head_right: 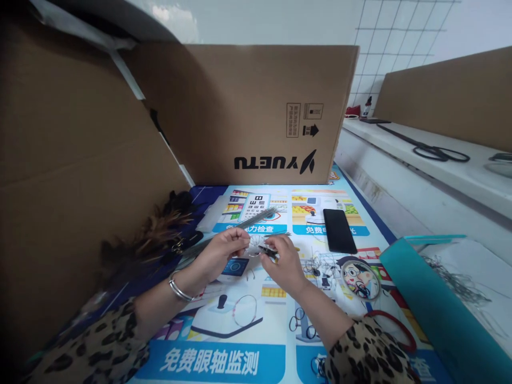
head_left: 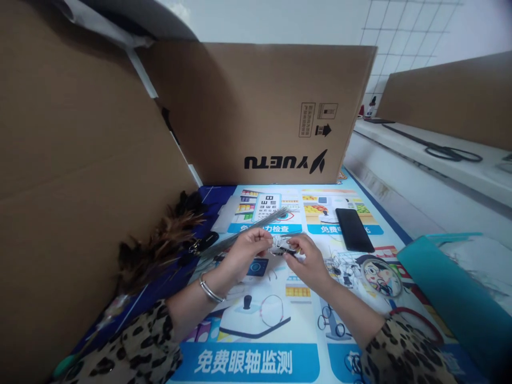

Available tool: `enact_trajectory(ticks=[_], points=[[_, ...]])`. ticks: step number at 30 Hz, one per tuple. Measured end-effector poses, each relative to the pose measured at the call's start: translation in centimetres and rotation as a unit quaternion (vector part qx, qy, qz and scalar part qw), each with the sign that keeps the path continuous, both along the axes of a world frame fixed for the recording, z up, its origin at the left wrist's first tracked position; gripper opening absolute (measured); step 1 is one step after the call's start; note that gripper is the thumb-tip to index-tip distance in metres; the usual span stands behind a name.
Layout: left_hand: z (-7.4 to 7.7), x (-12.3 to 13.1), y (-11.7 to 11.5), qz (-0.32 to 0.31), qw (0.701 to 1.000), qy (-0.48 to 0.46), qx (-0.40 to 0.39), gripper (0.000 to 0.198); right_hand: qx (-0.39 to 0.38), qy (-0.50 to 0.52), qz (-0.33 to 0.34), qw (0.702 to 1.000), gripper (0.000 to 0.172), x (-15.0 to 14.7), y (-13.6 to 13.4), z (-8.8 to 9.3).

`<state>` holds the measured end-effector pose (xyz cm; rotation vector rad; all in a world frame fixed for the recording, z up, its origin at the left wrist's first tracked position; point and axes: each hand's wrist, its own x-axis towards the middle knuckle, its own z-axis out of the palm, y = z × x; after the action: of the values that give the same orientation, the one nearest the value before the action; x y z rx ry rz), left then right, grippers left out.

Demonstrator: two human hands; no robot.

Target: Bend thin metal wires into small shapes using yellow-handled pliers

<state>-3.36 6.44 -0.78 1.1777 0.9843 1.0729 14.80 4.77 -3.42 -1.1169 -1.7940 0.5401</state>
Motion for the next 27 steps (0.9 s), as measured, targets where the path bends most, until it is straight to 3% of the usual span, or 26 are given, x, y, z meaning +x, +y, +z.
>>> enact_trajectory(ticks=[10,18,23,27], points=[[0.6,0.1,-0.1,-0.017,0.999,0.027,-0.002,0.01,-0.061,0.1,0.043,0.992,0.021,0.6,0.4,-0.3],[0.1,-0.1,0.1,-0.02,0.999,0.033,0.024,0.012,-0.13,0.152,-0.031,0.979,0.017,0.8,0.6,-0.3],[0.1,-0.3,0.2,-0.013,0.999,0.02,0.026,0.012,-0.098,0.103,0.036,0.989,0.021,0.4,-0.2,0.3],[0.0,-0.2,0.3,-0.007,0.999,0.024,0.029,0.013,-0.051,0.066,0.004,0.997,0.009,0.1,-0.3,0.3]])
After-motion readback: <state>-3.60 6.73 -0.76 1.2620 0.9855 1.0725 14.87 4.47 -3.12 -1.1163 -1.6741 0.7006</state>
